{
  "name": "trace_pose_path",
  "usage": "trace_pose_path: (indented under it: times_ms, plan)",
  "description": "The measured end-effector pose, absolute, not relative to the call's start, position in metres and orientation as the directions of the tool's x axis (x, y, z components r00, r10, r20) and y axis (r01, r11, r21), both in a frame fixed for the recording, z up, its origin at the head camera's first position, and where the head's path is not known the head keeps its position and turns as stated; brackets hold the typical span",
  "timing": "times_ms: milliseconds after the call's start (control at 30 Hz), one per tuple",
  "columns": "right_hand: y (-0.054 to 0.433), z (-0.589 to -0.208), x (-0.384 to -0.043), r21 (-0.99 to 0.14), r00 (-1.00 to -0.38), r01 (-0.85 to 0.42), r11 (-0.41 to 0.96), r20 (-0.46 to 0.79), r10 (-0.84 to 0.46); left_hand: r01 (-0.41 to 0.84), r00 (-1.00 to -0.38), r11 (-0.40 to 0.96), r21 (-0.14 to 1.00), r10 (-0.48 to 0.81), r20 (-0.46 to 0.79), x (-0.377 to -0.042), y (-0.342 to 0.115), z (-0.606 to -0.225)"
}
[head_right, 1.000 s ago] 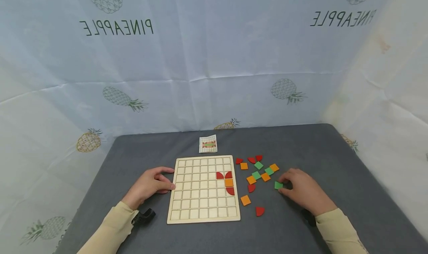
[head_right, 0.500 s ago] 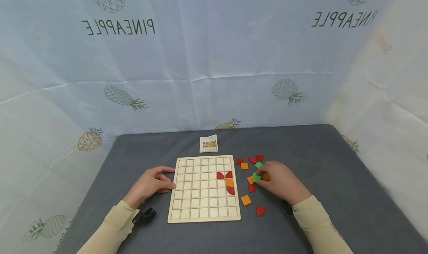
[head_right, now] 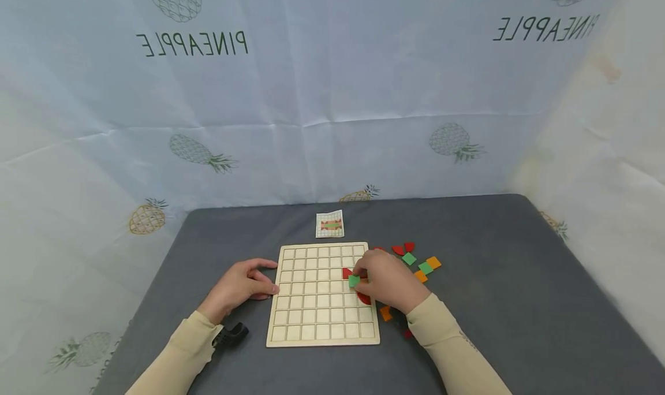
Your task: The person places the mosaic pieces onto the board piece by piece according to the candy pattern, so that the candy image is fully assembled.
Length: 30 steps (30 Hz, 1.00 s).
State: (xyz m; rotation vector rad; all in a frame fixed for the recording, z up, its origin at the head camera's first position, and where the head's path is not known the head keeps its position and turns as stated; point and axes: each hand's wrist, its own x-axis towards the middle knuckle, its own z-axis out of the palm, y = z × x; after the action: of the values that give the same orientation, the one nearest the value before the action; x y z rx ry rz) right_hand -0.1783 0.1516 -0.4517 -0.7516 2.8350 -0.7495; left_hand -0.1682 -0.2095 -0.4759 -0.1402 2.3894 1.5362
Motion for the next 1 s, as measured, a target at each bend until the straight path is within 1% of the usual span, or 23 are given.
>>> trace_pose_path:
  times_ms: [233, 533, 1000]
  plan:
    - [0.143, -0.459, -0.175, -0.426, -0.848, -0.5, 0.754, 0.063, -0.527, -0.241, -0.954, 0.44, 0.865, 0.054, -0.293, -0.167, -0.206, -0.477]
    - [0.14, -0.461, -0.176, -0.424, -0.855, -0.485, 0.765, 0.047, -0.516, -0.238, -0.955, 0.437, 0.867, 0.057, -0.291, -0.169, -0.206, -0.476]
    - [0.139, -0.461, -0.176, -0.399, -0.852, -0.499, 0.769, 0.067, -0.519, -0.246, -0.952, 0.434, 0.867, 0.06, -0.3, -0.17, -0.207, -0.477]
